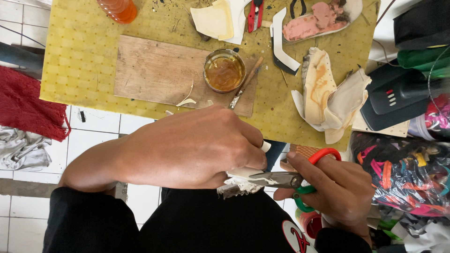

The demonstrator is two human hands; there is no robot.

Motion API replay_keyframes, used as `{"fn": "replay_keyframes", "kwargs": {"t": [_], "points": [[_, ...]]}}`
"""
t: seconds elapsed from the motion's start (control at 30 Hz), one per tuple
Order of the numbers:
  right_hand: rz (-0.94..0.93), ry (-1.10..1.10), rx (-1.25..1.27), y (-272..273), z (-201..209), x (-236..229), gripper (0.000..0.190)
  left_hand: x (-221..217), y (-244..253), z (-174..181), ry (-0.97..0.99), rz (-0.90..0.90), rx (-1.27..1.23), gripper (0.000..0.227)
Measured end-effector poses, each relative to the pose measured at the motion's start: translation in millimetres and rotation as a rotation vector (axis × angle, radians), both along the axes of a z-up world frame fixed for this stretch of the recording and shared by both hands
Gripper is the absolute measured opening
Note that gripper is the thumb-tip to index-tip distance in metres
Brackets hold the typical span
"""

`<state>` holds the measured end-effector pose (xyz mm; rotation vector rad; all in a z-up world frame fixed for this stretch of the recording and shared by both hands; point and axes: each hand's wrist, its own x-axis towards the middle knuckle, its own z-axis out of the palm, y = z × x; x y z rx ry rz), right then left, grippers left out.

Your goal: The person trims the edges of a white fabric piece using green-handled scissors, then folds and presses the edges by hand. The work occurs at a cluttered table with other fabric scraps and tools nearby.

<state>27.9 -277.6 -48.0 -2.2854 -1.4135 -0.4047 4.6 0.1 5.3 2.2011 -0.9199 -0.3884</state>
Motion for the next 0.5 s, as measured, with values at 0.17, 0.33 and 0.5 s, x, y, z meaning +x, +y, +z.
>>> {"fn": "replay_keyframes", "kwargs": {"t": [0.17, 0.33, 0.5], "points": [[-0.037, -0.001, -0.006, -3.0, -1.8, -1.4, 0.055, 2.9, 0.7, -2.2, -0.065, -0.015, -0.036, 0.013], [-0.024, 0.005, -0.075, -10.9, -8.5, 1.5, 0.067, 2.4, 1.8, -1.8, -0.062, 0.002, -0.056, 0.015], [0.022, 0.028, -0.012, 0.0, -1.8, 4.5, 0.061, 2.5, -3.5, 0.7, -0.061, 0.008, -0.01, 0.016]]}}
